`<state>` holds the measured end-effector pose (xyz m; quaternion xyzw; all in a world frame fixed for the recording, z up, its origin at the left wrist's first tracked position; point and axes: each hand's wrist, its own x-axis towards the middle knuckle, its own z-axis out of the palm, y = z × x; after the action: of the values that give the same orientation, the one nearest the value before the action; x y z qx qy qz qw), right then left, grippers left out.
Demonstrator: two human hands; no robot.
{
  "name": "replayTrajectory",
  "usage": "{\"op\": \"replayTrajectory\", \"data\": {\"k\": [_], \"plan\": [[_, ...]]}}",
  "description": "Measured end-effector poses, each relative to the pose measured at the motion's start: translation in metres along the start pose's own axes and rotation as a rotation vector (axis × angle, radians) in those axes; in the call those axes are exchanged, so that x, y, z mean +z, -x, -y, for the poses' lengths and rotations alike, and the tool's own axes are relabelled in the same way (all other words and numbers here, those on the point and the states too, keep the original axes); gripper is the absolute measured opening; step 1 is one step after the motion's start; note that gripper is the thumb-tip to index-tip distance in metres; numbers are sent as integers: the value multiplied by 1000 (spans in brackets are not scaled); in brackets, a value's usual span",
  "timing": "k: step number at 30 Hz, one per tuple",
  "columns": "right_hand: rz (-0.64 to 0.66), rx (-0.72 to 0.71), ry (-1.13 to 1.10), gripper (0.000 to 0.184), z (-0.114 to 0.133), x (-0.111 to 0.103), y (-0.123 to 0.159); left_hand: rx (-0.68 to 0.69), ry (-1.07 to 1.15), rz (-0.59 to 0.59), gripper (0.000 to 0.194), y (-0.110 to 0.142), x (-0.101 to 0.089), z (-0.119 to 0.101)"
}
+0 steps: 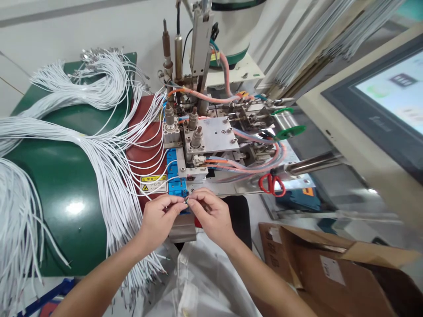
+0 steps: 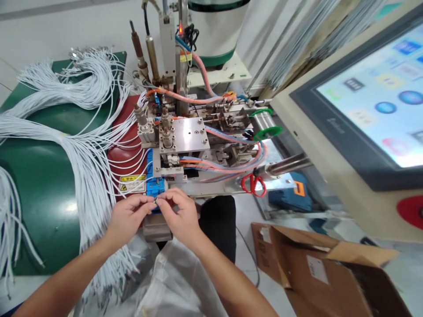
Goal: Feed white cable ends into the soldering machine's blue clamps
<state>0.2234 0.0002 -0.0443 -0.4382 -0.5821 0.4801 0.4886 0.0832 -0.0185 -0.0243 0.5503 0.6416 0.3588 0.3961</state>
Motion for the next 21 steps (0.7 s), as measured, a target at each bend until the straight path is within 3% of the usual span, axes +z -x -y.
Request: {"op": "replayTrajectory", "data": {"k": [7,15,21], "plan": [[0,-33,84,10,1,3,0,28,8,113,13,-1,-5,5],[-169,-67,66,10,-3,17,5,-84,157,51,17,1,0,3],[-117,-30,-12,6,-4,12,3,-70,123,67,15,0,1,3]]}}
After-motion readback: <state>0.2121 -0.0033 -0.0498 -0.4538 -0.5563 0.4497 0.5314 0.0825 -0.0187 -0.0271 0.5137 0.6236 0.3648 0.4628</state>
